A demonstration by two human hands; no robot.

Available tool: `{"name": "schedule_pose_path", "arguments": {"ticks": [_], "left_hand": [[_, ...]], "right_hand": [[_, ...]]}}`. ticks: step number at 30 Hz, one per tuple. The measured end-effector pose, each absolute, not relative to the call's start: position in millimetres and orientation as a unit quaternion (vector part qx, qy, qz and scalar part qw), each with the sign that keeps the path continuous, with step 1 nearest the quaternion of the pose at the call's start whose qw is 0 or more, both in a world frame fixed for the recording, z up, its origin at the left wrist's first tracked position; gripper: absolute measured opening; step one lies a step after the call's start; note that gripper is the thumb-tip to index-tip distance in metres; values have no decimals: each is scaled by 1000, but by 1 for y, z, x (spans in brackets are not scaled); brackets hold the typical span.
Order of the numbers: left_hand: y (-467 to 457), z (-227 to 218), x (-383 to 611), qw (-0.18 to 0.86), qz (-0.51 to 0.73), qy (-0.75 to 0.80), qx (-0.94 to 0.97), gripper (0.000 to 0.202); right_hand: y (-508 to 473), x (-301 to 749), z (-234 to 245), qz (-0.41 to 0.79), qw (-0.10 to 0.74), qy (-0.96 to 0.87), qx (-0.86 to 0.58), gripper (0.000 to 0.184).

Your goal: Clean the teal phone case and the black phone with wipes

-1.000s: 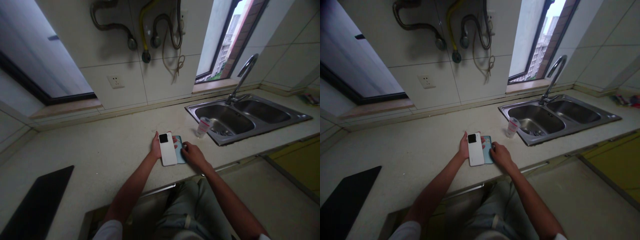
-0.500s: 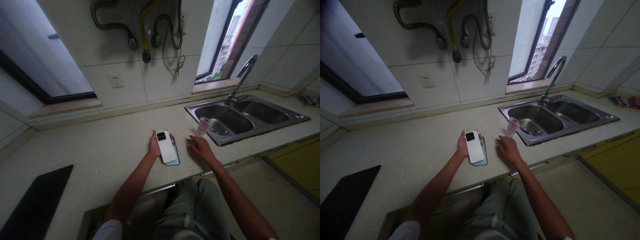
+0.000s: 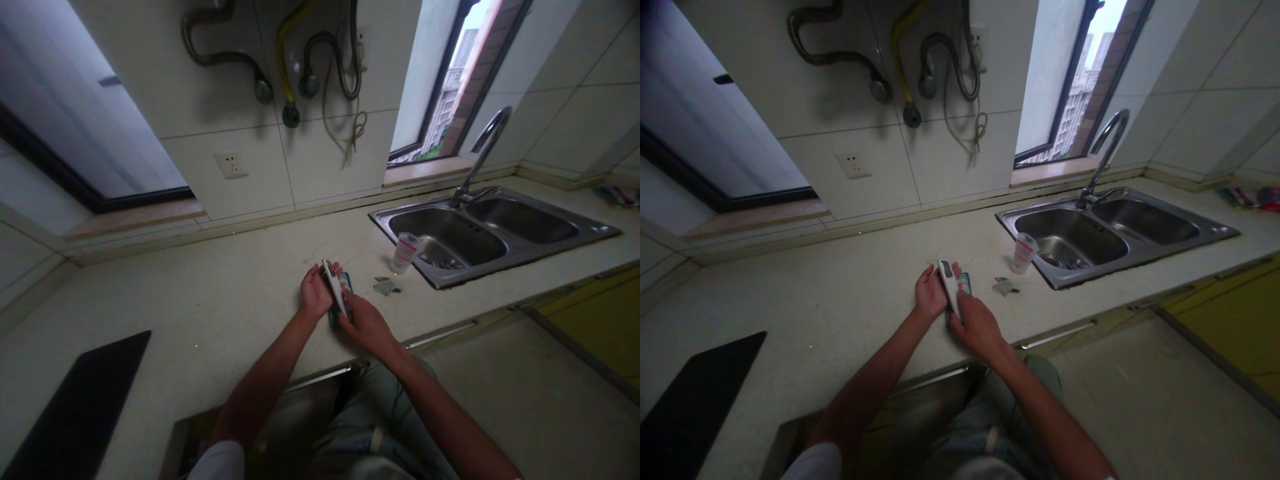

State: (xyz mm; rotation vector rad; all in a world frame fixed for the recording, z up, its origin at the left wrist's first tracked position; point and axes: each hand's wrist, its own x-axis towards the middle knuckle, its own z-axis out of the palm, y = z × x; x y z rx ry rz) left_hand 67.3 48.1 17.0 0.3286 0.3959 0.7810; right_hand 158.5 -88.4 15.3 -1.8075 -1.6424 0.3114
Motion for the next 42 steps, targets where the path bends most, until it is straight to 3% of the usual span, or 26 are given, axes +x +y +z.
{"name": "schedule_pose_path", "arguments": {"ticks": [3, 7, 11, 15, 22, 26, 30, 39, 42], "left_hand": [[51, 20, 64, 890, 377, 177, 187, 26], [59, 26, 61, 864, 372, 177, 291, 34], [67, 17, 62, 696, 448, 265, 495, 35], [76, -2, 60, 448, 425, 406, 674, 34], [80, -10, 57, 319, 280, 434, 794, 39], [75, -7, 56, 273, 238, 408, 838, 42], [72, -5, 54, 246, 221, 401, 855, 39], [73, -11, 53, 258, 264, 371, 852, 32], [72, -11, 51, 293, 279, 368, 837, 30]], "right_hand": [[-87, 171, 23, 174, 390, -586, -688, 45], [-90, 192, 27, 350, 566, -407, -626, 37], [-100, 203, 28, 497, 611, -280, -550, 31], [-113, 198, 25, 544, 617, -233, -519, 31], [-128, 175, 19, 580, 626, -197, -482, 50], [-127, 166, 15, 581, 627, -186, -484, 79], [-121, 166, 9, 560, 613, -214, -514, 96], [-116, 186, 7, 570, 501, -357, -545, 116], [-119, 189, 5, 537, 456, -395, -589, 107]]}}
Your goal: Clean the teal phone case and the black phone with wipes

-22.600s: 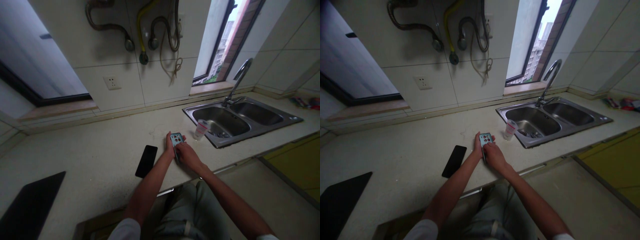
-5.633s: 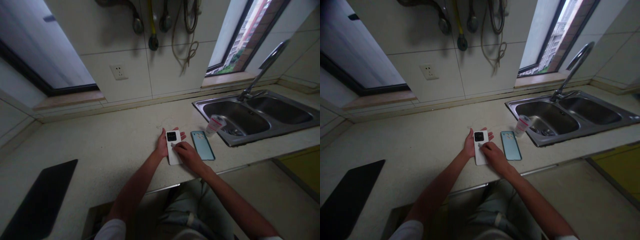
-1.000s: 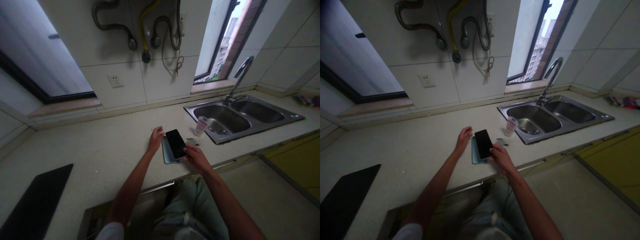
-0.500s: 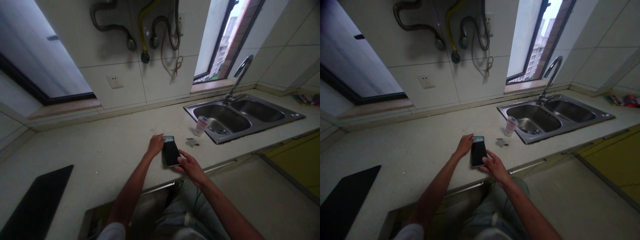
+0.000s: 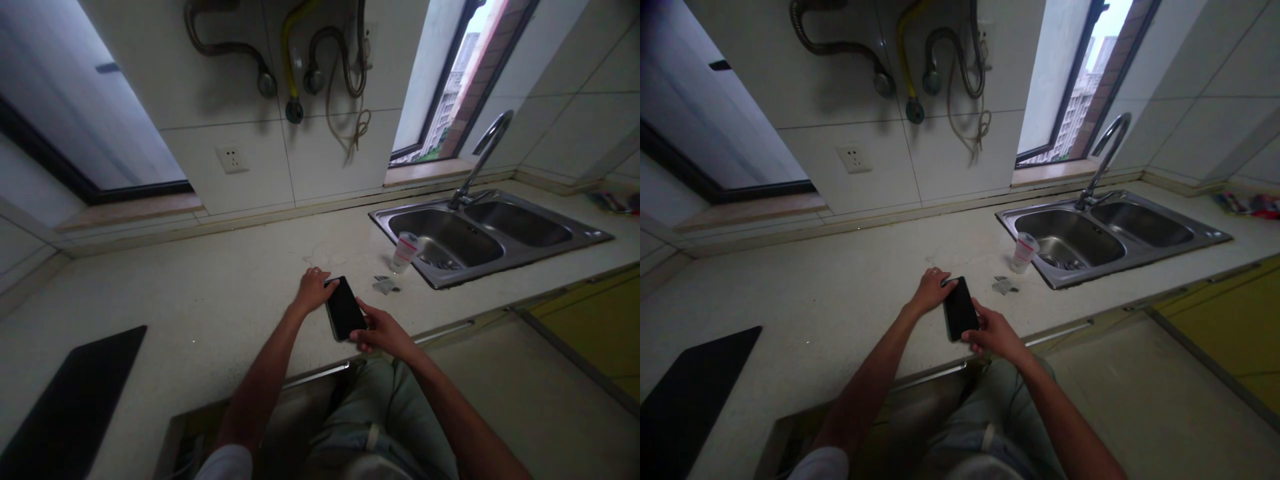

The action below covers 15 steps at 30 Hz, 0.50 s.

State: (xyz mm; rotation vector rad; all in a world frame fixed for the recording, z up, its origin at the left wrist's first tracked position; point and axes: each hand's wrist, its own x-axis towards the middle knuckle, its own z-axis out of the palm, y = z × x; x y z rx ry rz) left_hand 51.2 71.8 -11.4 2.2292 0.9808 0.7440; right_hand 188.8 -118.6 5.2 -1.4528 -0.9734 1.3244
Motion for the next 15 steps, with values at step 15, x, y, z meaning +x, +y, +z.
{"name": "schedule_pose_path", "arguments": {"ticks": [15], "left_hand": [[65, -6, 56, 317, 246, 359, 842, 20]], "right_hand": [[-112, 202, 26, 189, 234, -607, -735, 38]]}}
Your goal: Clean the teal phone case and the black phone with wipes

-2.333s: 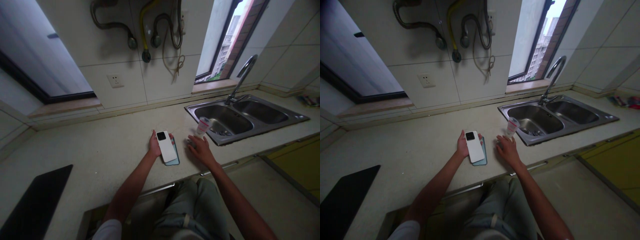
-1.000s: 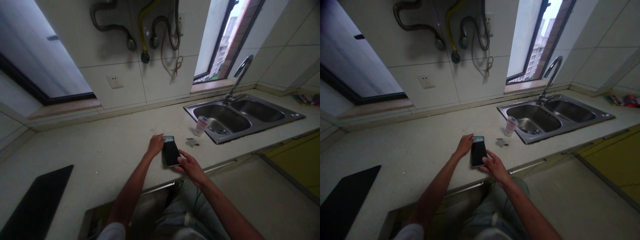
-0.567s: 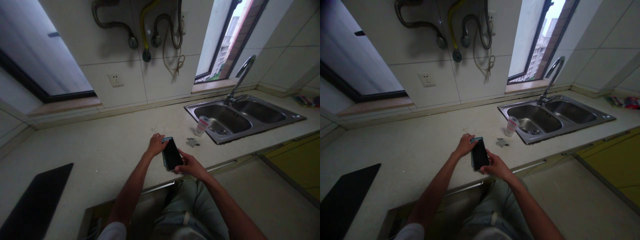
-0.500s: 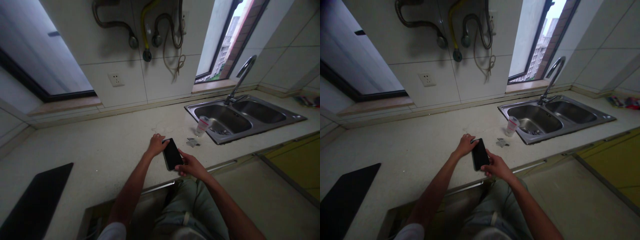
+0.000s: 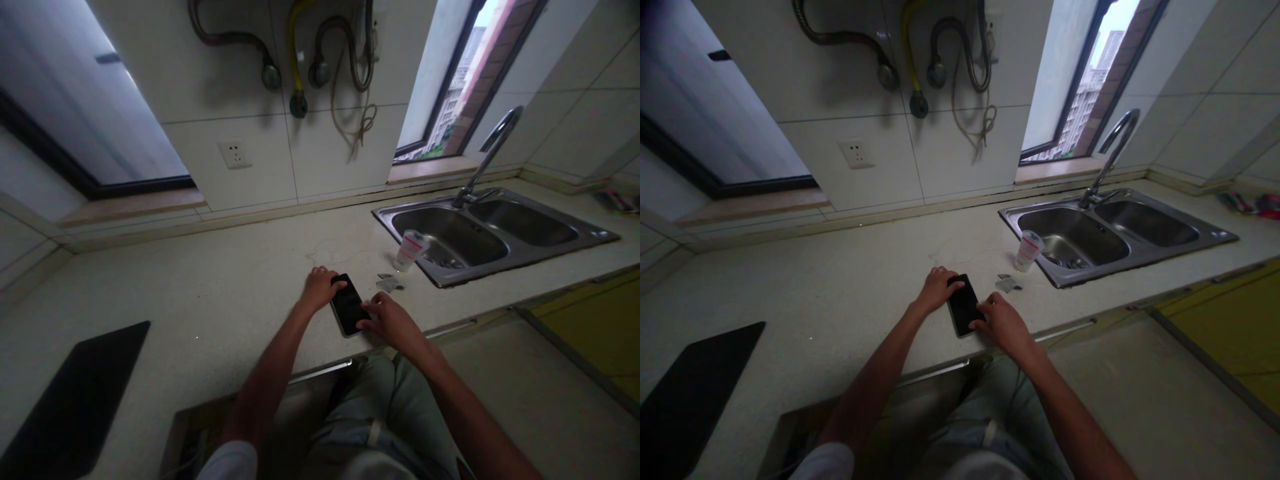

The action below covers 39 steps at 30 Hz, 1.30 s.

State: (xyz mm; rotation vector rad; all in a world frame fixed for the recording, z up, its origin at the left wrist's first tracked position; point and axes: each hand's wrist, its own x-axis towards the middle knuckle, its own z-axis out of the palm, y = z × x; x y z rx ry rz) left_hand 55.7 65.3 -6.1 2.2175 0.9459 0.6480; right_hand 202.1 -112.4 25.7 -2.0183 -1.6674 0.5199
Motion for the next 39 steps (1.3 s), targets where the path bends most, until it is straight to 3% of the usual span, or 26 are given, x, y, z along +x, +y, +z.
{"name": "schedule_pose_path", "arguments": {"ticks": [3, 6, 12, 16, 20, 22, 27, 31, 39], "left_hand": [[63, -5, 57, 322, 245, 362, 840, 18], [62, -6, 58, 348, 269, 363, 822, 17], [65, -13, 58, 377, 301, 397, 781, 33], [71, -10, 52, 405, 260, 405, 778, 35], [72, -2, 49, 512, 232, 388, 731, 36], [71, 1, 51, 588, 265, 366, 671, 39], [71, 3, 58, 739, 356, 313, 479, 52], [74, 4, 60, 761, 413, 290, 407, 56], [80, 12, 56, 727, 409, 287, 471, 49]], "right_hand": [[-109, 205, 20, 179, 262, -618, -719, 42], [-104, 202, 12, 203, 270, -603, -723, 66], [-95, 178, 13, 188, 203, -574, -770, 103], [-91, 173, 14, 214, 203, -545, -785, 112], [-88, 176, 6, 247, 273, -518, -772, 120], [-88, 180, 2, 264, 337, -505, -750, 115], [-90, 197, 1, 379, 491, -447, -644, 63], [-89, 211, 0, 451, 578, -361, -576, 57], [-79, 232, -11, 359, 613, -361, -604, 53]]}}
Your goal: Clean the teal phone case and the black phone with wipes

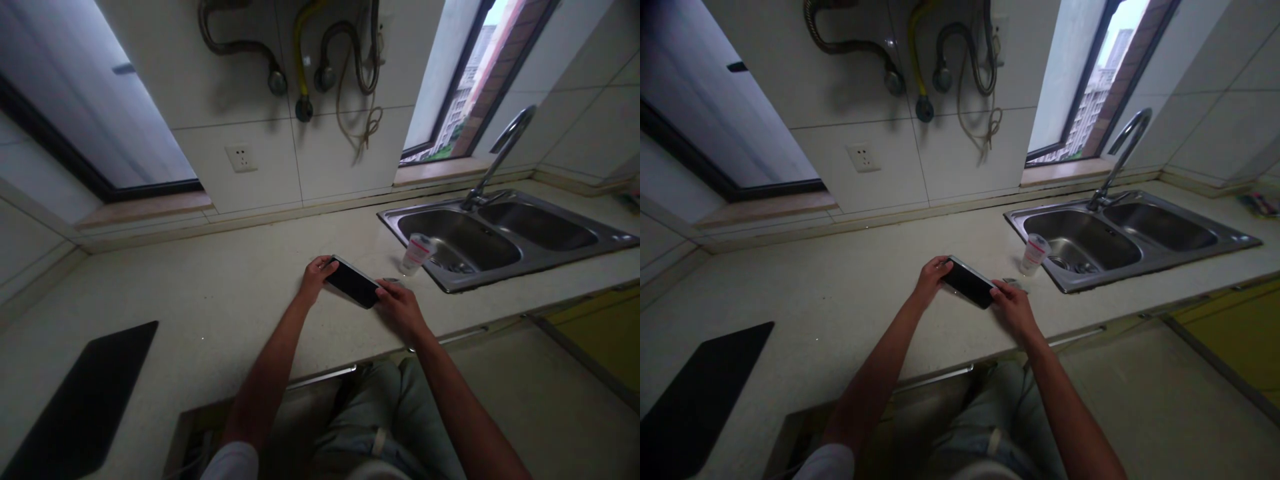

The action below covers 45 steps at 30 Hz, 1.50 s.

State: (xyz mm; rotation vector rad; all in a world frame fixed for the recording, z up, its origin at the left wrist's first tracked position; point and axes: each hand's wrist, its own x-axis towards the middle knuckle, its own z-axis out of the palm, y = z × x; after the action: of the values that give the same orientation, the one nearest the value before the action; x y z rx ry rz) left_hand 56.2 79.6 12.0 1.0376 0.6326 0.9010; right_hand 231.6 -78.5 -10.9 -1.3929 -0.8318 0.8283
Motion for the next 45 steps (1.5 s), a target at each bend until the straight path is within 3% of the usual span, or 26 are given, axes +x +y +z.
{"name": "schedule_pose_path", "arguments": {"ticks": [6, 22, 30, 36, 41, 45], "left_hand": [[83, 11, 52, 653, 436, 285, 550, 53], [75, -5, 68, 660, 485, 297, 492, 47], [75, 0, 68, 734, 495, 259, 385, 59], [70, -2, 68, 770, 379, 255, 446, 61], [72, -2, 66, 727, 396, 311, 467, 64], [73, 8, 62, 733, 403, 306, 454, 60]], "right_hand": [[-71, 242, 0, 309, 590, -403, -628, 44], [-62, 238, -11, 242, 656, -340, -629, 40], [-60, 226, -19, 451, 676, -276, -514, 54], [-63, 226, -20, 416, 724, -197, -515, 48], [-66, 218, -14, 413, 701, -227, -535, 49], [-70, 217, -6, 483, 670, -257, -502, 49]]}}
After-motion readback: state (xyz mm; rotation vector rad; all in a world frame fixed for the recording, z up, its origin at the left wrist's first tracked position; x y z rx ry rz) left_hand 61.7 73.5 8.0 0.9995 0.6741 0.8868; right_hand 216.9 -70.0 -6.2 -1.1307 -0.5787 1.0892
